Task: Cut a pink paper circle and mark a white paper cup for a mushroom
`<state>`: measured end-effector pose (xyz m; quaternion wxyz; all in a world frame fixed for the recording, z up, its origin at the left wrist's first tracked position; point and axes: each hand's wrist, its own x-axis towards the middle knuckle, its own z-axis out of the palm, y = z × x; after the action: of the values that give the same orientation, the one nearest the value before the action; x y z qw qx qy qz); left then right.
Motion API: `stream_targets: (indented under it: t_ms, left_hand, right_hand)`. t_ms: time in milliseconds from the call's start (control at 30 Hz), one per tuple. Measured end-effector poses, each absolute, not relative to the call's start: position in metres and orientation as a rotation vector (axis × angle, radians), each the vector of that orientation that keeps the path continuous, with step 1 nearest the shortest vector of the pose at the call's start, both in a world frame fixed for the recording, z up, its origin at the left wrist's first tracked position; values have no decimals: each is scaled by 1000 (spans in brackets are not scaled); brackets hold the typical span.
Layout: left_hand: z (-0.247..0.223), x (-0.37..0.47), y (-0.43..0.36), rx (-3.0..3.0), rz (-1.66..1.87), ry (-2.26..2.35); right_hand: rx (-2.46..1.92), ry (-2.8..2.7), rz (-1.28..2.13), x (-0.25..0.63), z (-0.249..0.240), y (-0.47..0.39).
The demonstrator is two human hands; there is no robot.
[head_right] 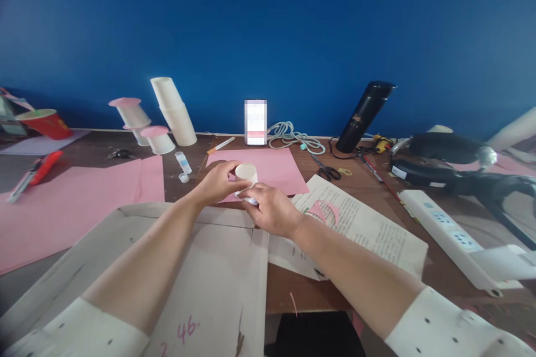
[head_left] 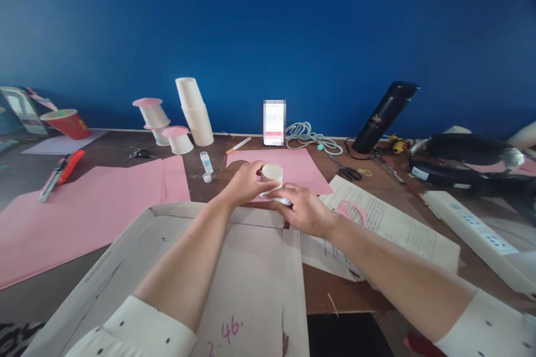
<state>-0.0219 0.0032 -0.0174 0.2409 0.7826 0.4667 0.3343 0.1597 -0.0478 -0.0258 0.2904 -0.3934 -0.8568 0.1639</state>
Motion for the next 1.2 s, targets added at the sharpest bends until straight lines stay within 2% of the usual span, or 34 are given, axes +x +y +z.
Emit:
stream_targets:
  t_ms: [667,1033,1200]
  left_hand:
    - [-22,-23,7,2142,916,1220]
    - [-25,-22,7,2082,886,1286]
    - [-19,-21,3,1967,894,1334]
  right_hand:
    - [-1095,-2220,528,174,-20,-64]
    - [-869,-1548,450,197,29,-64]
    - [-882,-1425,453,192,16,-24]
